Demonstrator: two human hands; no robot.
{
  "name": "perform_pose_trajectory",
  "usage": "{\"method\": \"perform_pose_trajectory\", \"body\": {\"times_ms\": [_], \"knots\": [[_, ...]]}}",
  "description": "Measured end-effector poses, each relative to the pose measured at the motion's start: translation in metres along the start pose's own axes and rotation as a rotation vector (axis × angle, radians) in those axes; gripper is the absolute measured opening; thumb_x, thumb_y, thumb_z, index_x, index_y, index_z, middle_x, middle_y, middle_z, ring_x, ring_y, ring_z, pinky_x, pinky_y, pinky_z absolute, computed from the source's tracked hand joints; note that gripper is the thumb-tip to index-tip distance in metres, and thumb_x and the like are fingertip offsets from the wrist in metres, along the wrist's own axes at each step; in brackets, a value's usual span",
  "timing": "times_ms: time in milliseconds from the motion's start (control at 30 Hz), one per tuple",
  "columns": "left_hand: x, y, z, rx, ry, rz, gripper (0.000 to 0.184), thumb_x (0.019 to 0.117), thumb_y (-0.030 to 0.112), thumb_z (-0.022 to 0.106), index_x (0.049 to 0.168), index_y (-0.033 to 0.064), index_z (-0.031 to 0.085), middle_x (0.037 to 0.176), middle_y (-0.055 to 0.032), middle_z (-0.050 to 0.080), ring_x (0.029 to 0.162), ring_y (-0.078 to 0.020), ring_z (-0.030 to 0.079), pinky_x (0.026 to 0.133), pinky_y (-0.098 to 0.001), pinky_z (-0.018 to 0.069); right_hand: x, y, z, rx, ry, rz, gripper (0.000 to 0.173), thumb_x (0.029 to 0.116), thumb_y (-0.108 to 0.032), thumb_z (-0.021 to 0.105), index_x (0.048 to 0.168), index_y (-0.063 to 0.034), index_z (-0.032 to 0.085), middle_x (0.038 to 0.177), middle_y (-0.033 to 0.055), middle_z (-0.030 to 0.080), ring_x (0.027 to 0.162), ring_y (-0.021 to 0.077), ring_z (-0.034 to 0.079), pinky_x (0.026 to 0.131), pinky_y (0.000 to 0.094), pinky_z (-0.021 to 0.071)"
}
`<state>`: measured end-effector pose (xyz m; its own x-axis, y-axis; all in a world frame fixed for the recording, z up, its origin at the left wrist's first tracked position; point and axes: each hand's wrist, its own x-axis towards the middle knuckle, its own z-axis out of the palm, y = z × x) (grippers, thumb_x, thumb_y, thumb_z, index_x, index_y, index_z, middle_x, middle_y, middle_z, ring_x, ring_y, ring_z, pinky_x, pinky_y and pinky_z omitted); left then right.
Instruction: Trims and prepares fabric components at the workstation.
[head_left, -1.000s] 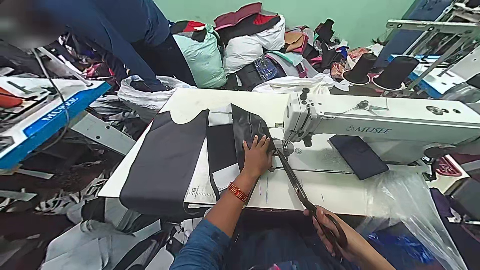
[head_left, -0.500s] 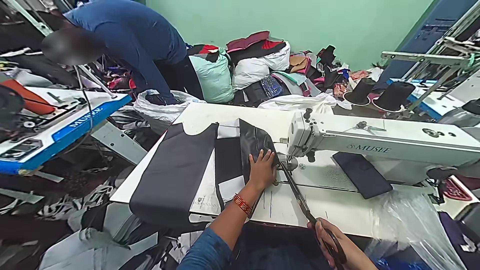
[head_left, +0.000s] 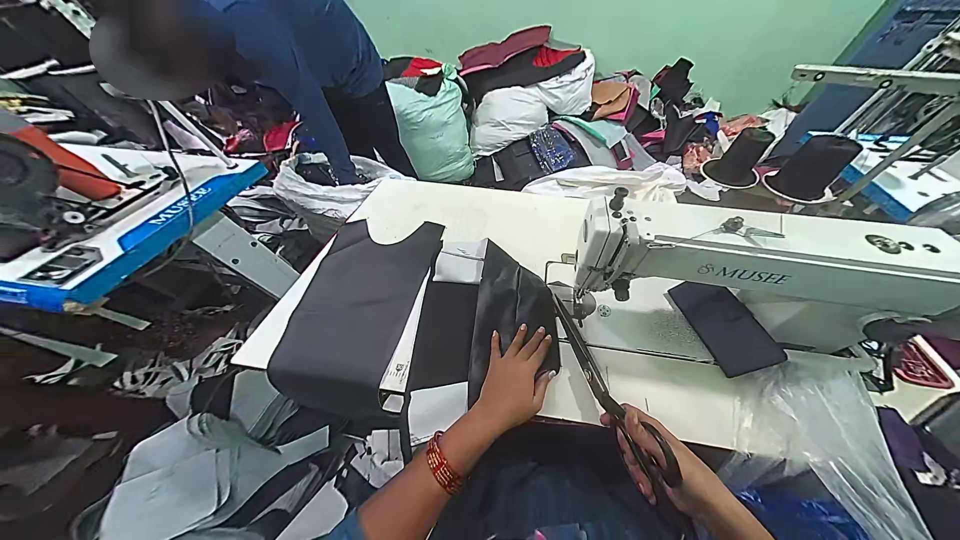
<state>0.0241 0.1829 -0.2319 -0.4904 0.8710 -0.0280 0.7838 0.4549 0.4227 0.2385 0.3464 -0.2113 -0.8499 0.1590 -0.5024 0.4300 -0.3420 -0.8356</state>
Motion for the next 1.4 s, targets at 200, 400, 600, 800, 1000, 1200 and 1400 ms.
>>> {"method": "perform_pose_trajectory", "body": {"times_ms": [200, 400, 600, 800, 1000, 1200, 1400], "knots": [[0.001, 0.001, 0.000, 0.001, -0.005, -0.002, 0.058, 0.1054, 0.039, 0.045, 0.157, 0.0136, 0.043, 0.167, -0.0016, 0.035, 0.157, -0.0332, 0.022, 0.117, -0.0766, 0.0035, 0.005, -0.001, 0.004, 0.004, 0.037, 0.011, 0.073, 0.0836, -0.073, 0.063, 0.119, -0.0097, 0.056, 0.064, -0.0054, 0.051, 0.044, 0.0059, 0.052, 0.041, 0.0205, 0.0485], [0.001, 0.001, -0.001, 0.004, -0.008, -0.002, 0.058, 0.1055, 0.039, 0.044, 0.158, 0.0133, 0.042, 0.167, -0.0016, 0.035, 0.157, -0.0332, 0.022, 0.117, -0.0765, 0.0032, 0.004, -0.002, 0.005, 0.003, 0.052, 0.013, 0.071, 0.0842, -0.072, 0.063, 0.118, -0.0094, 0.055, 0.063, -0.0058, 0.050, 0.043, 0.0055, 0.051, 0.041, 0.0203, 0.0485], [0.001, 0.001, 0.000, 0.007, -0.003, 0.001, 0.058, 0.1057, 0.039, 0.044, 0.158, 0.0133, 0.042, 0.167, -0.0016, 0.035, 0.157, -0.0338, 0.022, 0.117, -0.0771, 0.0033, 0.005, -0.002, 0.005, -0.027, 0.074, -0.019, 0.075, 0.0811, -0.075, 0.065, 0.118, -0.0101, 0.055, 0.064, -0.0058, 0.051, 0.043, 0.0056, 0.051, 0.040, 0.0208, 0.0485], [0.001, -0.002, 0.005, 0.002, 0.051, 0.025, 0.057, 0.1048, 0.037, 0.046, 0.156, 0.0125, 0.045, 0.165, -0.0025, 0.038, 0.156, -0.0347, 0.026, 0.116, -0.0777, 0.0056, 0.005, -0.003, 0.002, -0.040, 0.051, 0.007, 0.069, 0.0840, -0.072, 0.065, 0.116, -0.0112, 0.056, 0.064, -0.0052, 0.051, 0.042, 0.0060, 0.051, 0.039, 0.0208, 0.0487], [0.000, -0.001, 0.005, 0.010, 0.044, 0.021, 0.057, 0.1052, 0.038, 0.045, 0.156, 0.0136, 0.045, 0.165, -0.0015, 0.038, 0.156, -0.0342, 0.026, 0.117, -0.0774, 0.0065, 0.006, -0.004, 0.001, -0.061, 0.044, 0.012, 0.074, 0.0814, -0.076, 0.065, 0.116, -0.0114, 0.056, 0.065, -0.0057, 0.051, 0.042, 0.0058, 0.051, 0.040, 0.0207, 0.0487], [0.000, -0.001, 0.004, 0.002, 0.055, 0.029, 0.056, 0.1046, 0.037, 0.047, 0.156, 0.0126, 0.046, 0.165, -0.0022, 0.039, 0.155, -0.0350, 0.027, 0.116, -0.0780, 0.0069, 0.010, -0.009, 0.003, -0.081, 0.065, 0.031, 0.074, 0.0810, -0.075, 0.065, 0.118, -0.0107, 0.055, 0.065, -0.0054, 0.051, 0.042, 0.0060, 0.051, 0.040, 0.0207, 0.0483], [0.001, 0.000, 0.002, 0.010, 0.034, 0.019, 0.057, 0.1055, 0.039, 0.045, 0.157, 0.0133, 0.044, 0.166, -0.0012, 0.038, 0.156, -0.0336, 0.025, 0.117, -0.0775, 0.0062, 0.014, -0.009, 0.007, -0.081, 0.082, 0.027, 0.072, 0.0836, -0.072, 0.063, 0.118, -0.0096, 0.055, 0.063, -0.0054, 0.050, 0.042, 0.0058, 0.051, 0.040, 0.0208, 0.0486]]}}
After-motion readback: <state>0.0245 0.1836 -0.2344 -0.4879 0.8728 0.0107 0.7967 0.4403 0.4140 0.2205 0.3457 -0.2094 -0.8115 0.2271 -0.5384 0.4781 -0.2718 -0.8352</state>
